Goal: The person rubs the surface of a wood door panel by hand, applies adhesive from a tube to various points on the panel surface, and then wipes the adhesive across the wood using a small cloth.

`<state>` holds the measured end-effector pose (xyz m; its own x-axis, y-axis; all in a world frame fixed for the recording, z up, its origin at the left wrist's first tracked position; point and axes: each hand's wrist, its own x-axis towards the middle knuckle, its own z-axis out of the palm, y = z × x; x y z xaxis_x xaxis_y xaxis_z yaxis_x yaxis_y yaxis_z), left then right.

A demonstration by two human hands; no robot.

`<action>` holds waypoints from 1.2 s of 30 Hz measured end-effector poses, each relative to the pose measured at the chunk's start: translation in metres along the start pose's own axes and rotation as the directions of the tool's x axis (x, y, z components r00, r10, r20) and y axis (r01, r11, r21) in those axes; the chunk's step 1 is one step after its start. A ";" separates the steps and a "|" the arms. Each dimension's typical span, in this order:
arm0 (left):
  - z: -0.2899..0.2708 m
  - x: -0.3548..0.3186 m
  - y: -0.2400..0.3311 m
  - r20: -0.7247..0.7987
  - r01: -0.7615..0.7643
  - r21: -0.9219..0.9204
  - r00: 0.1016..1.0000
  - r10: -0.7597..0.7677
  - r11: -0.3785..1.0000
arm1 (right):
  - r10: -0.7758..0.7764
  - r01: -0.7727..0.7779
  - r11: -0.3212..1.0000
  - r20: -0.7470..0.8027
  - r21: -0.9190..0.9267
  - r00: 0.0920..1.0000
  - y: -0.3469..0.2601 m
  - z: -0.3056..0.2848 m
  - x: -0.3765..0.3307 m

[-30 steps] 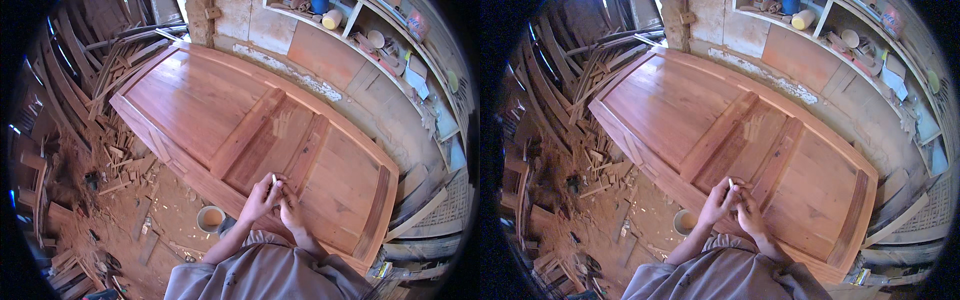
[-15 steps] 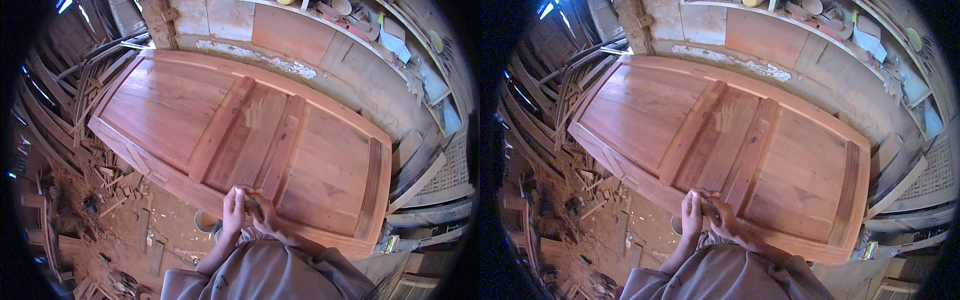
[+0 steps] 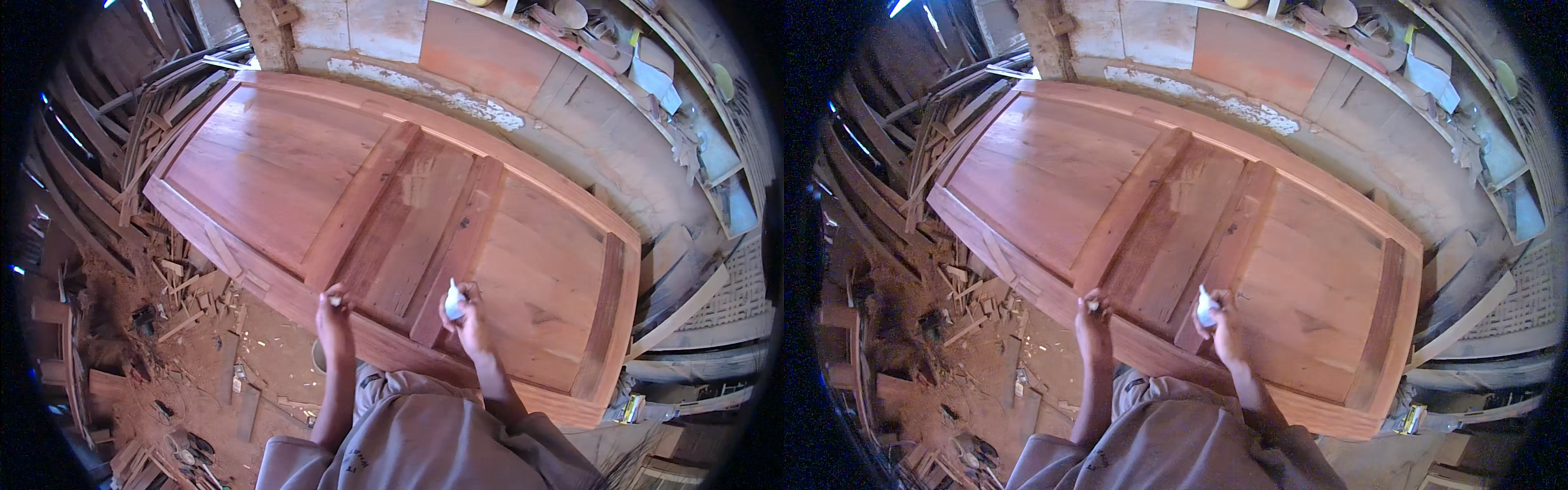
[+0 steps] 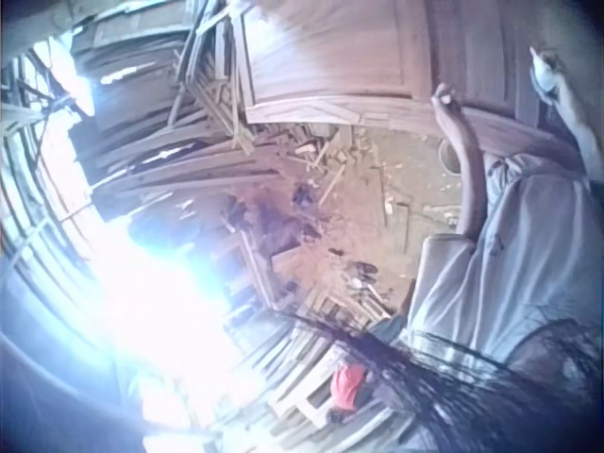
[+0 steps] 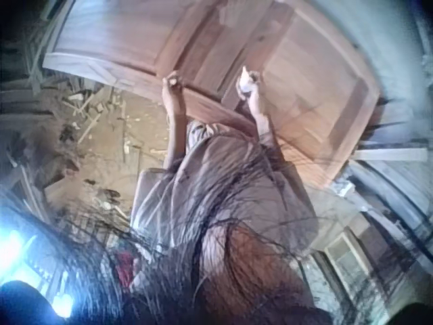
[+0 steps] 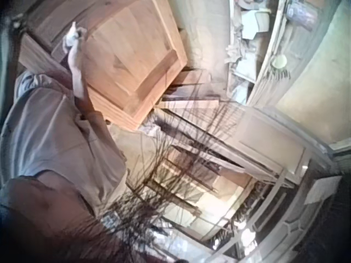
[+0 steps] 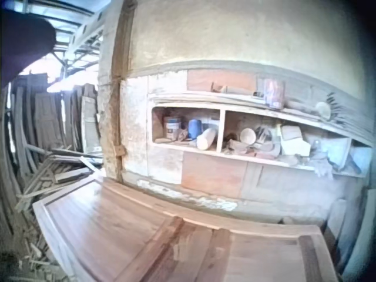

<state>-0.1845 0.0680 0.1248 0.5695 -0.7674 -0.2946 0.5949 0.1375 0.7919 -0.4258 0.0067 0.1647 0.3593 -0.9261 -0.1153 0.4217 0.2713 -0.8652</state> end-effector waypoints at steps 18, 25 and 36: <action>-0.062 -0.014 -0.107 0.363 -0.417 0.877 0.901 0.237 0.239 | 0.001 0.018 0.999 -0.580 0.027 0.815 0.032 -0.213 0.166; -0.050 -0.013 -0.100 0.424 -0.447 0.857 0.894 0.143 0.255 | -0.220 -0.030 0.913 -0.554 -0.406 0.803 0.025 -0.222 0.213; -0.053 -0.006 -0.106 0.430 -0.436 0.872 0.899 0.081 0.222 | -0.219 -0.073 0.869 -0.514 -0.489 0.829 0.030 -0.227 0.223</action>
<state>-0.2209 0.0917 0.0147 0.3167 -0.9481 0.0288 -0.6111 -0.1807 0.7707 -0.5219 -0.2510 0.0028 -0.2223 -0.9623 -0.1567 -0.0669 0.1754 -0.9822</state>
